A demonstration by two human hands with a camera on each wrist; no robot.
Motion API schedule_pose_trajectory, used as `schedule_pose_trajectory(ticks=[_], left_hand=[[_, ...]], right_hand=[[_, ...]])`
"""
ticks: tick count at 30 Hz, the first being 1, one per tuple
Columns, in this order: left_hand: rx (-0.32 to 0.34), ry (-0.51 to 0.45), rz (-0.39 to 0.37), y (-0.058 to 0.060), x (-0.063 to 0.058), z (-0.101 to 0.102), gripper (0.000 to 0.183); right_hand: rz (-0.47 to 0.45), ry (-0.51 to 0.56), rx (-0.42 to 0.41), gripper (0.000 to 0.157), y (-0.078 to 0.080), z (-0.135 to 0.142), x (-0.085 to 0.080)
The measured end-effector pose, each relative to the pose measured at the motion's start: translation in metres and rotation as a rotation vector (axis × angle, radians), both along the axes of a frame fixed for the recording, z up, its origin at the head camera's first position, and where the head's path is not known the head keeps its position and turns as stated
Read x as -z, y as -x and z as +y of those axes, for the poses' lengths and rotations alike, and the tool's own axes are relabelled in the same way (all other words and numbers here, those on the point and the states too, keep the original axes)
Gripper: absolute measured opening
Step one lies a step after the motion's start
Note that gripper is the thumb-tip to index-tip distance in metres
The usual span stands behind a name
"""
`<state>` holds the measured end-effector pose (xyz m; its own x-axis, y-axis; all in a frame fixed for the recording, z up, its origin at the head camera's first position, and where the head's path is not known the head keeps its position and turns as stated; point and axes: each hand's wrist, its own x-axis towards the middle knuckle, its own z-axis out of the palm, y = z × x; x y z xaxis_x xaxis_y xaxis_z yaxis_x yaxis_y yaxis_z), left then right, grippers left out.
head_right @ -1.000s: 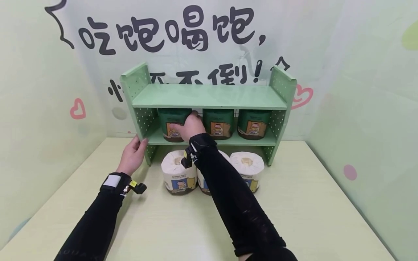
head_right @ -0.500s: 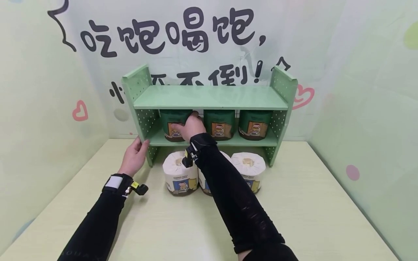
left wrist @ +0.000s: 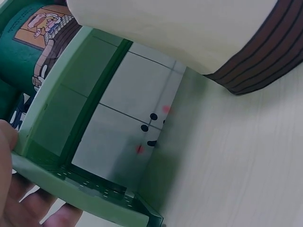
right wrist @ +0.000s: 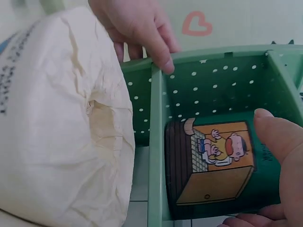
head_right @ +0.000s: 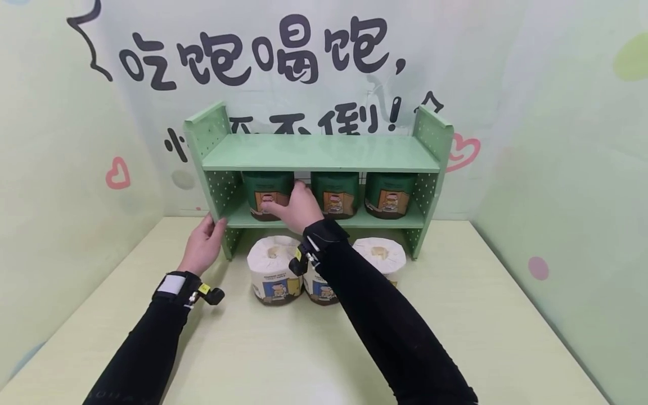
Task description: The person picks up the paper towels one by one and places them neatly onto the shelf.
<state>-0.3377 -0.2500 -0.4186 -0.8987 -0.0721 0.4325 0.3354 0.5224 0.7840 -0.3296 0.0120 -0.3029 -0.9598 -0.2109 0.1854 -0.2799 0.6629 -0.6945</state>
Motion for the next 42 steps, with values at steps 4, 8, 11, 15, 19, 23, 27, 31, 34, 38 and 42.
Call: schedule_pose_trajectory(ticks=[4, 8, 11, 15, 19, 23, 27, 31, 34, 38, 42], left_hand=[[0.001, 0.015, 0.005, 0.001, 0.0, 0.002, 0.049], [-0.003, 0.029, -0.001, -0.001, -0.002, 0.003, 0.049], [-0.023, 0.029, 0.036, -0.001, -0.006, 0.004, 0.05], [-0.116, 0.014, 0.137, -0.007, -0.018, 0.008, 0.049], [-0.237, -0.013, 0.23, -0.02, -0.03, 0.015, 0.04], [-0.218, -0.038, 0.261, -0.034, -0.037, 0.018, 0.03], [-0.043, -0.039, 0.157, -0.047, -0.038, 0.022, 0.032], [0.143, -0.042, 0.053, -0.057, -0.038, 0.028, 0.043], [0.257, -0.056, 0.013, -0.061, -0.034, 0.036, 0.048], [0.344, -0.06, -0.033, -0.07, -0.035, 0.05, 0.054], [0.374, -0.072, -0.092, -0.084, -0.044, 0.063, 0.06]], right_hand=[[0.026, 0.035, -0.014, 0.091, -0.008, 0.01, 0.0], [0.049, 0.075, -0.054, 0.084, -0.017, 0.018, 0.0], [0.049, 0.12, -0.093, 0.08, -0.023, 0.024, -0.002], [0.07, 0.177, -0.142, 0.073, -0.031, 0.035, -0.004], [0.091, 0.252, -0.176, 0.068, -0.037, 0.049, -0.005], [0.123, 0.314, -0.191, 0.063, -0.042, 0.067, -0.003], [0.188, 0.348, -0.176, 0.058, -0.05, 0.09, 0.001], [0.244, 0.412, -0.159, 0.055, -0.057, 0.114, 0.005], [0.269, 0.456, -0.118, 0.051, -0.063, 0.133, 0.006], [0.329, 0.485, -0.03, 0.047, -0.066, 0.16, 0.006], [0.38, 0.494, 0.056, 0.048, -0.066, 0.185, -0.001]])
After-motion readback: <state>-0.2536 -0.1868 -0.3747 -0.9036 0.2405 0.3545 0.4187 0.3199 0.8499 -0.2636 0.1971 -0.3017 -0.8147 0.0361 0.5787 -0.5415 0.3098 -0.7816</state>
